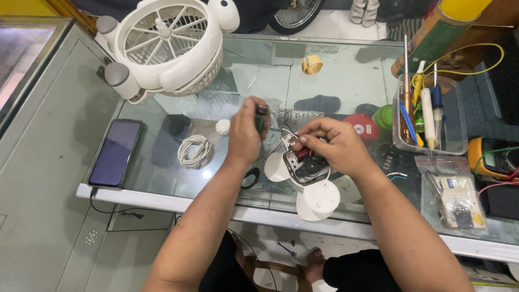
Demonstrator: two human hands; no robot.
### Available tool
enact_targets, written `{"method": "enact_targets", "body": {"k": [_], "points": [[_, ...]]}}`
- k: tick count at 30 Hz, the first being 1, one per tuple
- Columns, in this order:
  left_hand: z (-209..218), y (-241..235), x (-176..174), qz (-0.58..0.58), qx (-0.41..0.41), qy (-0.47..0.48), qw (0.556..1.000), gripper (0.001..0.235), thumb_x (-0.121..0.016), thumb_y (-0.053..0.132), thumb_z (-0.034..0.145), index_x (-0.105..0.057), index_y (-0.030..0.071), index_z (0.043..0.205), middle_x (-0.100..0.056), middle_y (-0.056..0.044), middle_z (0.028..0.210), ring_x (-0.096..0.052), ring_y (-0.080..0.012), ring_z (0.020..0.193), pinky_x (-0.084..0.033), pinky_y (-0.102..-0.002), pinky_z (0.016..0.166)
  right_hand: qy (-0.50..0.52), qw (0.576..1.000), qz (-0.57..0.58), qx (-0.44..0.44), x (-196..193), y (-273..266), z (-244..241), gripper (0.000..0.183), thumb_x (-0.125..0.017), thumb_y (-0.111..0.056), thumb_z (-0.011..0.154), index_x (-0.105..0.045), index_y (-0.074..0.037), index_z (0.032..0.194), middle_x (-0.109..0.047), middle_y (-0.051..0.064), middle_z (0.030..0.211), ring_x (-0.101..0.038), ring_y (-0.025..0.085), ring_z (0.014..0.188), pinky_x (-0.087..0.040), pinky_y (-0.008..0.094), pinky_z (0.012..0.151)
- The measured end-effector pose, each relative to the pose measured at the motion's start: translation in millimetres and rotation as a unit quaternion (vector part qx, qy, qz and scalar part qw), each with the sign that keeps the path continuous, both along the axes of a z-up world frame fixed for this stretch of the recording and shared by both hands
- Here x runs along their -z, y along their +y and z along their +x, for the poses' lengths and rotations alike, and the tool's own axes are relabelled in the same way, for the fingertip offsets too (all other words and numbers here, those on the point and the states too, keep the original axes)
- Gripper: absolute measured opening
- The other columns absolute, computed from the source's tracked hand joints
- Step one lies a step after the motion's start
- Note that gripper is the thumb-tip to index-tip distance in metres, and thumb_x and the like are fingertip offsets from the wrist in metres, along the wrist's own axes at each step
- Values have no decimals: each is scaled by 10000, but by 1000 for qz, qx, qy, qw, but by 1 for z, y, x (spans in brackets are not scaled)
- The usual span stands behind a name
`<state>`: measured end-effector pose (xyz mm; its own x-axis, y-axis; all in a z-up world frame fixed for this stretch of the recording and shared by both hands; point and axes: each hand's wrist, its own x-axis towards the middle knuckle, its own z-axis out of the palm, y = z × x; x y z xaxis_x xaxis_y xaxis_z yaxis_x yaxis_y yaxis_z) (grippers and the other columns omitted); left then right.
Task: The person works on the internal wiring of a small white appliance, using scissors to trim wires and a screwdriver to adjust components inside the housing. The device remains open on the table as the person manipulates the internal parts.
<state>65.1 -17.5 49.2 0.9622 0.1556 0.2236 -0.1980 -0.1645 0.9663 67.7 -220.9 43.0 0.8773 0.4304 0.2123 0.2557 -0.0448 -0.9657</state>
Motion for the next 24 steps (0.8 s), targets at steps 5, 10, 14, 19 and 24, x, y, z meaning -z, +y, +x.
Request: {"method": "enact_targets", "body": {"k": [5,10,14,19,24], "points": [[5,29,-18,62,-31,19,997,273,-396,215,933,-516,59,1121,-601,-158,870,-590,-316,846,-463,-432,732,-3,1000,5,-2,-6,0,-4,156,-725,-35,904,-734,2,1056,-792,121,788,-691,135,794,-548,304,836],[36,33,19,429,-7,89,899,328,-574,98,902,-601,-32,1202,-686,-264,1071,-696,-426,1006,-576,-546,864,-1,1000,0,-7,-5,-3,-5,156,-709,-21,915,-756,0,1062,-800,120,805,-688,125,805,-547,295,844],[38,27,15,560,30,71,825,303,-664,220,922,-667,47,1170,-681,-164,1063,-661,-357,1061,-539,-557,904,-21,1000,15,-11,1,-3,-4,152,-740,-46,896,-763,-17,1043,-797,107,792,-693,128,785,-548,302,824],[24,25,-11,430,-44,39,901,276,-635,249,972,-652,61,1174,-690,-142,1027,-656,-373,1070,-545,-525,913,-32,999,15,-17,0,-4,3,158,-747,-46,874,-772,-19,1028,-811,106,783,-710,149,767,-542,310,799],[14,24,2,301,-31,-169,938,138,-626,68,948,-712,120,1042,-718,-44,852,-680,-230,814,-574,-371,767,-34,999,-22,-6,3,-4,4,156,-755,-51,860,-790,-24,1010,-826,99,779,-714,139,755,-554,311,791]]}}
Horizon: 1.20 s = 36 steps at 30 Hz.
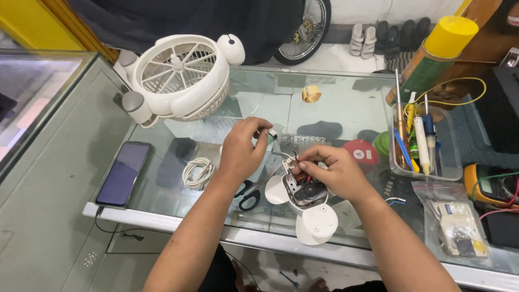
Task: The person works on the internal wiring of a small white appliance, using scissors to trim wires and a screwdriver to adjust components inside the housing. The device remains open on the table as the person manipulates the internal parts.
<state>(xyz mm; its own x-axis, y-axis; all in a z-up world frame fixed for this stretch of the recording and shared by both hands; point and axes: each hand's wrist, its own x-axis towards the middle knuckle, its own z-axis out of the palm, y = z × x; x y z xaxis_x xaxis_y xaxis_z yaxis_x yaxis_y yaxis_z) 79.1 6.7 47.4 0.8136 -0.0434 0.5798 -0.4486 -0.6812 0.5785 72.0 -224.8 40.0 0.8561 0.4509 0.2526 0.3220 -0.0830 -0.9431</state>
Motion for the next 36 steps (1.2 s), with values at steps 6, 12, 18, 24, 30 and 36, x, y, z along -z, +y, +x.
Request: {"method": "enact_targets", "body": {"k": [6,12,18,24,30,36], "points": [[-16,-6,-59,138,194,-187,953,292,-713,-1,819,-744,88,1096,-736,-91,1015,-680,-297,945,-534,-395,810,-9,1000,21,15,-1,3,-1,152,-712,-22,879,-782,-3,1013,-808,111,744,-708,136,743,-562,315,767],[-3,-4,-30,181,184,-239,936,275,-767,118,763,-755,127,1038,-756,-27,1014,-674,-234,998,-529,-356,822,-10,1000,18,22,-2,6,-3,149,-725,-21,866,-787,6,999,-803,118,725,-701,133,730,-568,319,745],[-3,-9,-28,172,172,-269,932,148,-745,129,793,-764,130,940,-753,-16,917,-687,-216,921,-538,-342,763,-15,999,22,30,0,7,-3,155,-729,-11,863,-784,25,1004,-795,120,724,-684,134,738,-559,318,735],[-1,-14,-24,171,150,-286,931,38,-708,124,843,-746,127,844,-746,-15,826,-695,-204,853,-528,-323,705,-17,999,13,28,1,8,-2,122,-730,-30,868,-790,10,967,-788,109,694,-676,130,699,-558,313,716],[9,13,-49,130,71,-290,945,604,-765,104,871,-618,111,1457,-610,-120,1490,-607,-343,1322,-516,-406,1008,-12,1000,18,22,1,6,-4,118,-713,-31,872,-789,3,955,-790,110,688,-700,147,685,-559,304,733],[-26,27,-65,-1,95,-203,974,457,-568,-48,957,-611,25,1407,-686,-167,1323,-686,-349,1171,-604,-400,887,-8,1000,19,14,-2,4,-4,121,-706,-34,885,-778,4,975,-800,102,707,-709,139,699,-564,307,751]]}}
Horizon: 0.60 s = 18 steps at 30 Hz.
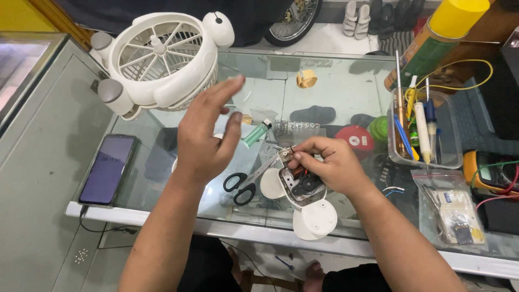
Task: The person works on the internal wiring of a small white appliance, using scissors to trim wires and a screwdriver to adjust components inside the housing. The device remains open on the table as the person manipulates the internal parts.
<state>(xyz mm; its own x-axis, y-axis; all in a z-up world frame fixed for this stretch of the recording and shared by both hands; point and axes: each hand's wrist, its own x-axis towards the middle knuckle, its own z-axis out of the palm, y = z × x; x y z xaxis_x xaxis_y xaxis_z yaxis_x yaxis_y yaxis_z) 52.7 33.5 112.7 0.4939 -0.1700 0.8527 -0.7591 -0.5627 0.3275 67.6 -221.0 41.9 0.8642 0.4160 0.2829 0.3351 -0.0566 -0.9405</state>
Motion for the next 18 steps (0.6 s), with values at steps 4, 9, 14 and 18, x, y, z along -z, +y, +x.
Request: {"method": "enact_targets", "body": {"k": [4,9,14,18], "points": [[0,3,22,-5,-27,70,997,77,-707,61,959,-742,80,1025,-766,-3,890,-744,-187,834,-612,-275,684,5,1000,0,-3,2,1,1,126,-704,-36,888,-777,10,980,-799,102,711,-704,132,707,-565,311,760],[0,-27,22,154,6,34,988,232,-763,101,898,-752,117,1129,-775,-71,1037,-737,-266,973,-600,-381,787,-9,1000,-5,-9,7,0,2,126,-707,-26,891,-775,13,990,-798,109,721,-707,128,733,-557,307,776],[11,-38,28,227,-6,-59,972,73,-773,157,882,-757,126,946,-757,-37,871,-718,-203,864,-587,-306,698,-29,999,2,-17,7,0,3,107,-706,-38,903,-769,0,981,-791,99,737,-696,105,764,-564,302,783],[16,-41,27,245,-45,-111,962,85,-704,126,861,-684,161,787,-669,31,718,-670,-149,765,-534,-244,598,-53,998,-12,-11,7,1,3,73,-714,-43,896,-761,-4,937,-779,102,715,-699,110,743,-562,299,759]]}}
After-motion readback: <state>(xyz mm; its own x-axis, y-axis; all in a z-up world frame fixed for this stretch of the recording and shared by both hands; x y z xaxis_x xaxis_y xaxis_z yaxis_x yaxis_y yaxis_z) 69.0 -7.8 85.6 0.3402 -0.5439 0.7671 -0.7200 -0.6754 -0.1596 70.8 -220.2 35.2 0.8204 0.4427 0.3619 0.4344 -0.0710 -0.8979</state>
